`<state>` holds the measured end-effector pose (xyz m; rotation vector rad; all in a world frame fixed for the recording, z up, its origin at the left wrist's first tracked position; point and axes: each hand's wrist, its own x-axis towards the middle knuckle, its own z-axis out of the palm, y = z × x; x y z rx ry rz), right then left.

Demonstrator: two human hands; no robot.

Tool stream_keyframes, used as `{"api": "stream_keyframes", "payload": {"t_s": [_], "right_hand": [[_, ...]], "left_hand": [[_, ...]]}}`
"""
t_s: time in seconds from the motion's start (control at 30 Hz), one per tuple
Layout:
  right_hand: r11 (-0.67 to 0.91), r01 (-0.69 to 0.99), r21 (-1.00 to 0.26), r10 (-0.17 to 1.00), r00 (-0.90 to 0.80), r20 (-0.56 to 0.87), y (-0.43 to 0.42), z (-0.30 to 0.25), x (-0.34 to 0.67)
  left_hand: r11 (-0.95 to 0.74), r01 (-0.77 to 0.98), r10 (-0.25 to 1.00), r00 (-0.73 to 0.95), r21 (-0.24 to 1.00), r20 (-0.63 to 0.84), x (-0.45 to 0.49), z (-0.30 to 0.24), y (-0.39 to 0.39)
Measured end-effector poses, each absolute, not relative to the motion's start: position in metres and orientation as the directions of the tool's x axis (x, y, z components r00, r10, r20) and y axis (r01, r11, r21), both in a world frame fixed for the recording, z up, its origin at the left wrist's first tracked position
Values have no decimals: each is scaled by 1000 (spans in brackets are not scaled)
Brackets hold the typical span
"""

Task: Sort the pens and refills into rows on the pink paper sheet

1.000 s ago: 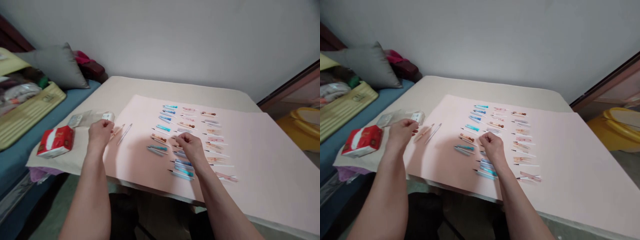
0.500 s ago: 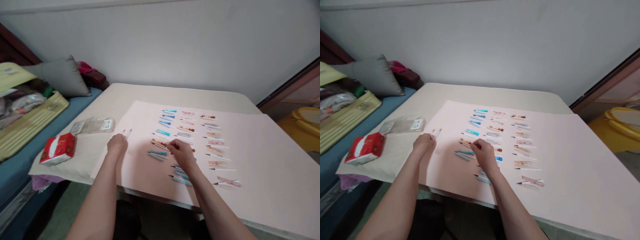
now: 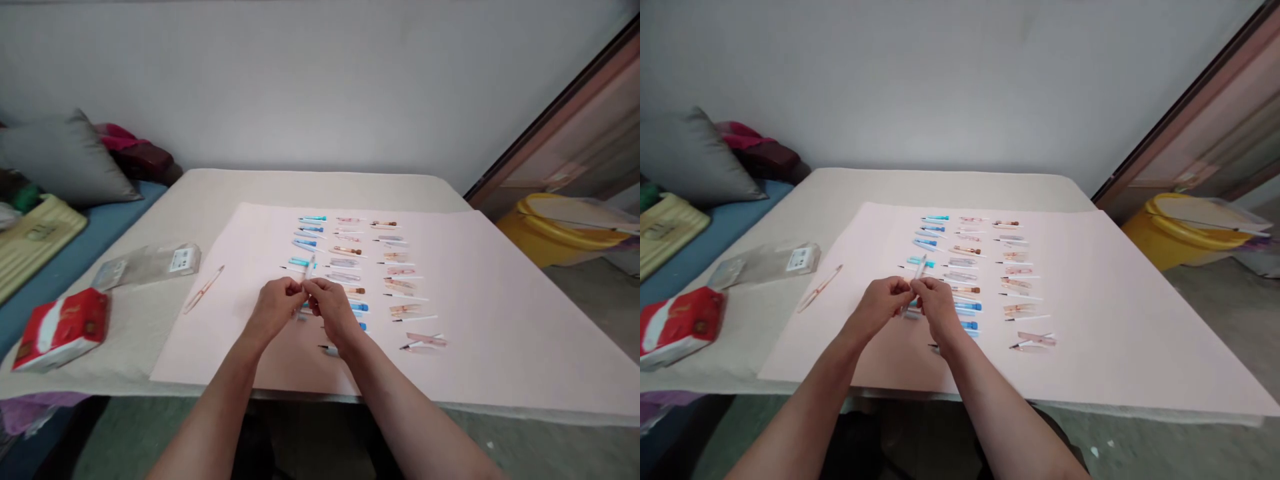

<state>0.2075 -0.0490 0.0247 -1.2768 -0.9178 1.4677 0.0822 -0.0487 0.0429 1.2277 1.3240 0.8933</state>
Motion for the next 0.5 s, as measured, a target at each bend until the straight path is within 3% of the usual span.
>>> {"api": "stream_keyframes", "payload": {"t_s": [0.13, 0.2, 0.3, 0.37, 0.5], "right_hand": [[-271, -245, -931, 961, -115, -250, -51, 30, 213], [-332, -293, -897, 933, -244, -266, -54, 32, 213], [-429, -350, -833, 878, -379, -293, -59, 33, 210], [-466, -387, -796, 862, -400, -310, -62, 31, 206], [-473, -428, -770, 863, -401, -307, -64, 30, 199]], "left_hand": [[187, 116, 979, 56, 976, -194, 77, 51, -53], [216, -17, 976, -24, 976, -216, 74, 54, -54], [340, -319, 940, 150, 885, -306, 71, 56, -54], [420, -423, 900, 305, 803, -310, 71, 54, -53], [403, -488, 912, 287, 774, -294, 73, 49, -51]]}}
